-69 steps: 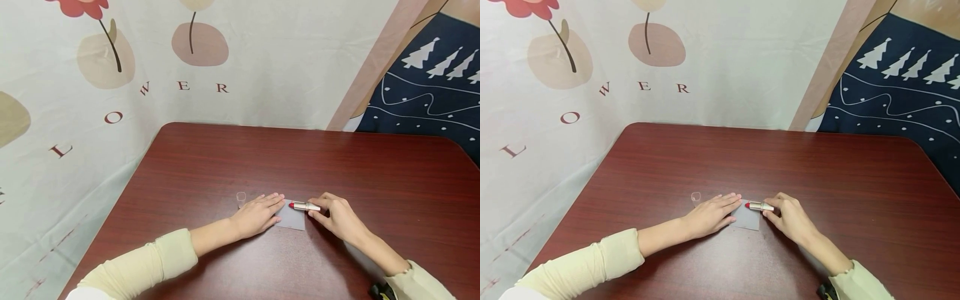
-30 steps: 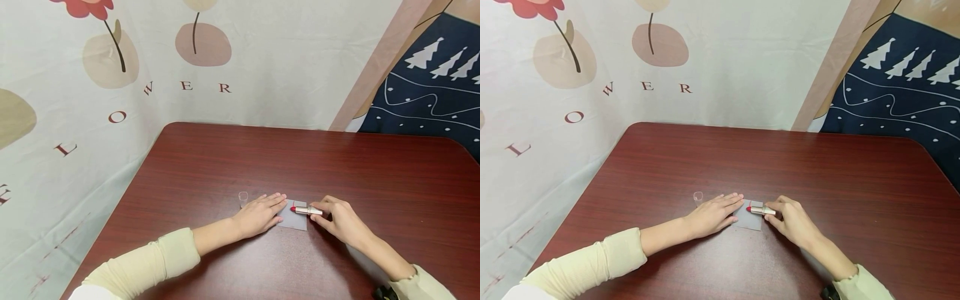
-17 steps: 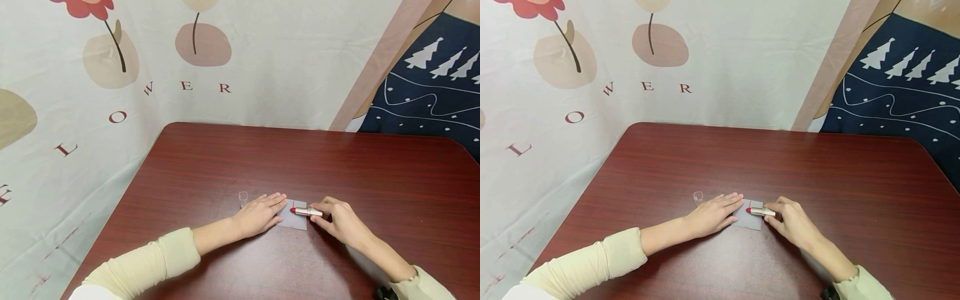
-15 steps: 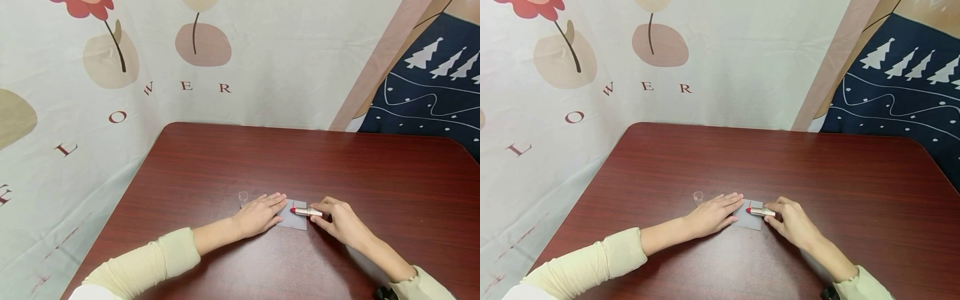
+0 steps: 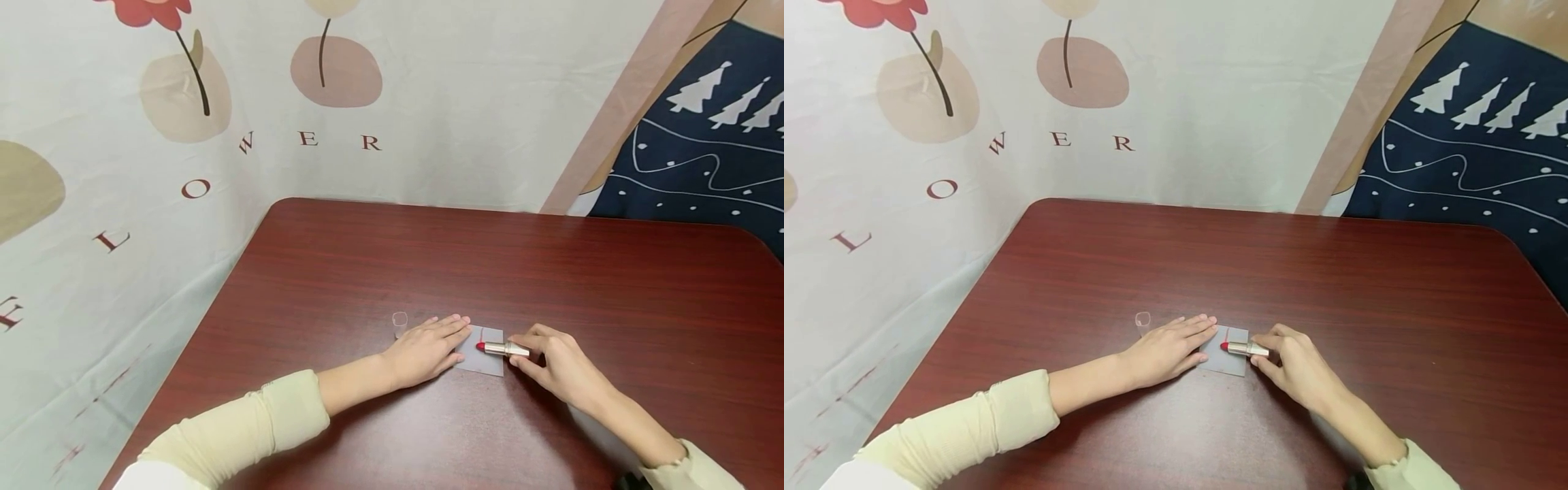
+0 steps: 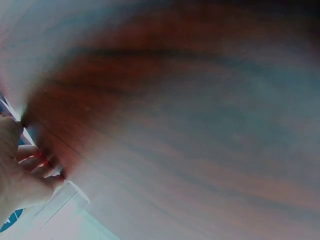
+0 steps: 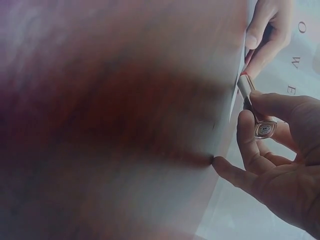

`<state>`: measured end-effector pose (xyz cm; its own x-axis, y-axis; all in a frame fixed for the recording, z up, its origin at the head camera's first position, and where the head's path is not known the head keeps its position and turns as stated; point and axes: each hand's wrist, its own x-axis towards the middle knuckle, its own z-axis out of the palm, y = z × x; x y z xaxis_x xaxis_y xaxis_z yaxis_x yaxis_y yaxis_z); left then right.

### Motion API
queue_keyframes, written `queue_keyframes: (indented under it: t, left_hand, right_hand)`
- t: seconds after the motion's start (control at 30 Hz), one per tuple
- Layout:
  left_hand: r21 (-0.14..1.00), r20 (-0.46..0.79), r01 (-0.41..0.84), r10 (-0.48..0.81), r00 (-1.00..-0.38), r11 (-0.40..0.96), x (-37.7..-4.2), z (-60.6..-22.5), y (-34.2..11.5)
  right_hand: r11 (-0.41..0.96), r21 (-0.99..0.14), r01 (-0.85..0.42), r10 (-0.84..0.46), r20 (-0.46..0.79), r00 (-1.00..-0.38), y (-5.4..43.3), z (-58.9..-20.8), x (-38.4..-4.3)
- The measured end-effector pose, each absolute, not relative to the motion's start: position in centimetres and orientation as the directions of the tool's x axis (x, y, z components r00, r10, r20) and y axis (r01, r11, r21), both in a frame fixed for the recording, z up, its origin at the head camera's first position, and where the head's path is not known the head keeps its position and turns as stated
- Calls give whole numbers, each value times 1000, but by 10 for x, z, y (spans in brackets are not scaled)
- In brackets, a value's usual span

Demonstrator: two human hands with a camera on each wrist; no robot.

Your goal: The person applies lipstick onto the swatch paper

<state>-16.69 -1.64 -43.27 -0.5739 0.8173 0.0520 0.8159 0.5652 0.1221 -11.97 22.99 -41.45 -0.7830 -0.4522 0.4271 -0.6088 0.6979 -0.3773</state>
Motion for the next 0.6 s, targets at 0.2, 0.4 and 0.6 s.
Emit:
queue_keyframes:
  t: [0.2, 0.4, 0.6]
  left_hand:
    - [114, 52, 815, 816, -576, 568, -168, -433, -16]
    - [110, 59, 817, 817, -574, 566, -168, -433, -16]
    - [98, 74, 824, 821, -566, 558, -167, -435, -16]
  right_hand:
    - [690, -385, -612, -456, 425, -782, 230, -415, -119]
    - [683, -387, -620, -462, 429, -777, 229, -414, -117]
    - [680, -397, -616, -461, 422, -781, 229, -415, -114]
